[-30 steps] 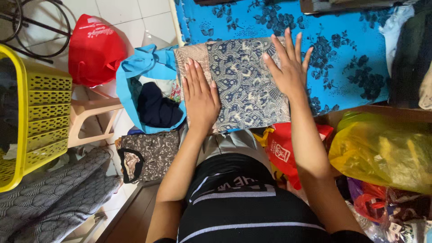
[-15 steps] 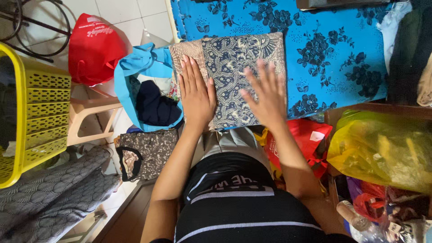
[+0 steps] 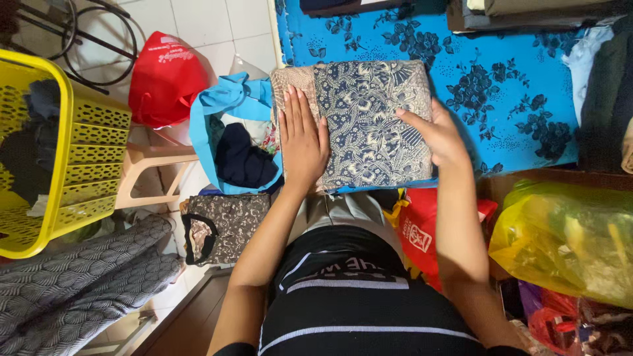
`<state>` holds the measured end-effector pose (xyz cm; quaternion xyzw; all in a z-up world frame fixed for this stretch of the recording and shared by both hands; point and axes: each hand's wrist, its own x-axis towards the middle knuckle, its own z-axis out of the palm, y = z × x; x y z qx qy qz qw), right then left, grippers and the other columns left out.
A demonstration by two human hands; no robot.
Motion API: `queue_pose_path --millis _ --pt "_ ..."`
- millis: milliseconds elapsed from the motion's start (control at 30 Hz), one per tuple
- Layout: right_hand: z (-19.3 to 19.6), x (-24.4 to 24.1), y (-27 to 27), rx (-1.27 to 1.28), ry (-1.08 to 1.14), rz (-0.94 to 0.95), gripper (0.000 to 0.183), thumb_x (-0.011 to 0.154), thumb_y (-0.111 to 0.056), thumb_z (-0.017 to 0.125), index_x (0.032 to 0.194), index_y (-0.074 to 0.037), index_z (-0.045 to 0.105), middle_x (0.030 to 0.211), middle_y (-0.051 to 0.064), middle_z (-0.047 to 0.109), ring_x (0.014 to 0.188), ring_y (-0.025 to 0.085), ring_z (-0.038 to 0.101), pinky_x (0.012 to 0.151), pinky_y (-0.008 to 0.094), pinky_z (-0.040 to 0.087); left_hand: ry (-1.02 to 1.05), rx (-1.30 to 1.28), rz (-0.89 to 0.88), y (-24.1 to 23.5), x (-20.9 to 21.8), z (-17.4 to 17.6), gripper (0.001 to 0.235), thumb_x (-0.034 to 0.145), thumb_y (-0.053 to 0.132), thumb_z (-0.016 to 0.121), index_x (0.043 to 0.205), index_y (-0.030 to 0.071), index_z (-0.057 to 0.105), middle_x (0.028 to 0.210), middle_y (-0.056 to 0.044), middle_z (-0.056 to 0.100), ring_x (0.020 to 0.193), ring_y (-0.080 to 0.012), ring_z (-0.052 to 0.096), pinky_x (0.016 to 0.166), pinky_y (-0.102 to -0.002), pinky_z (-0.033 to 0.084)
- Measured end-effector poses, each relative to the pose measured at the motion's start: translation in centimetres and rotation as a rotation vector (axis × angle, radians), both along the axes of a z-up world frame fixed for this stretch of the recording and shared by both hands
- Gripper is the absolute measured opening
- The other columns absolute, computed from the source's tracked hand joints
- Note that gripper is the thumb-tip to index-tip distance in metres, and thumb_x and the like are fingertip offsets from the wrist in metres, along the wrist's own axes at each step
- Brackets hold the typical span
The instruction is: The person folds a patterned short-sleeved shirt on a blue floral table, then places it on a wooden surface. They proceed to fold a patterned long-sleeved shirt and a dark blue garment, stacking them on the table.
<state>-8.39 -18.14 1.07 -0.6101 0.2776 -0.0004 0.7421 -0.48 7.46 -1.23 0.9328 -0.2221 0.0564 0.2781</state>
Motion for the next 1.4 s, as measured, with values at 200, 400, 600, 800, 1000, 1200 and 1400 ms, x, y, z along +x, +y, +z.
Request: queue_pose_path --millis 200,400,600,800,1000,1200,1400 --pt "3.6 -0.9 -1.0 -0.172 -0.285 0.167 0.065 0.088 -0.007 0.081 0.145 -0.002 0.049 0.132 0.006 0.066 0.117 0.011 0.063 0.103 0.03 0.051 0.101 -0.437 0.009 1.8 0.7 1.4 0.069 0.11 0.022 0.054 0.164 -0.005 0.02 0.169 -0.023 0.031 0.155 -0.0382 0.035 0.128 -0.05 0.026" --pt "-0.2 -0.1 -4.4 -0.367 0.025 0.226 0.054 0.086 -0.009 0.081 0.134 -0.002 0.057 0.117 0.007 0.073 0.104 0.014 0.066 0.091 0.031 0.054 -0.096 -0.086 -0.187 3.5 8.4 2.4 0.108 0.074 0.037 0.09 0.159 0.008 0.03 0.149 -0.022 0.048 0.137 -0.0417 0.045 0.113 -0.052 0.033" --pt "-3.0 0.3 -5.4 -0.263 -0.027 0.14 0.047 0.084 -0.007 0.082 0.126 -0.003 0.063 0.114 0.005 0.073 0.1 0.011 0.068 0.088 0.027 0.055 0.191 0.002 -0.343 4.1 13.3 1.3 0.093 0.053 0.041 0.1 0.134 0.014 0.062 0.121 -0.013 0.063 0.116 -0.0388 0.056 0.095 -0.052 0.045" --pt "1.8 0.5 -4.9 -0.555 -0.097 0.16 0.038 0.09 -0.002 0.085 0.121 0.0 0.063 0.109 0.012 0.071 0.074 0.01 0.051 0.062 0.026 0.04 0.21 0.128 -0.343 5.0 14.7 0.8 0.063 0.052 0.035 0.1 0.101 0.006 0.075 0.108 -0.014 0.069 0.108 -0.0372 0.06 0.09 -0.051 0.046" --pt "9.0 1.1 -3.1 -0.495 -0.194 0.071 0.031 0.09 0.005 0.074 0.117 -0.002 0.06 0.116 0.009 0.073 0.07 0.013 0.07 0.054 0.026 0.054 0.422 -0.126 -0.267 6.3 12.7 6.8 0.045 0.069 0.025 0.088 0.108 0.011 0.069 0.092 -0.008 0.07 0.089 -0.0267 0.067 0.091 -0.042 0.048" --pt "12.2 -0.4 -4.0 -0.582 -0.663 -0.067 0.027 0.089 0.009 0.071 0.11 -0.001 0.058 0.118 0.014 0.068 0.111 0.016 0.066 0.099 0.029 0.058 -0.261 -0.227 -0.331 6.0 8.1 14.1 0.034 0.076 0.003 0.082 0.106 0.012 0.068 0.103 -0.003 0.067 0.106 -0.0256 0.062 0.1 -0.042 0.039" --pt "4.1 -6.2 -10.1 -0.437 -0.653 -0.047 0.007 0.112 0.004 0.061 0.106 0.0 0.061 0.125 0.021 0.07 0.11 0.019 0.063 0.102 0.029 0.046 -0.301 -0.048 -0.431 5.6 2.4 9.7 0.043 0.081 0.001 0.074 0.121 0.014 0.065 0.13 -0.004 0.062 0.116 -0.0265 0.056 0.099 -0.043 0.037"
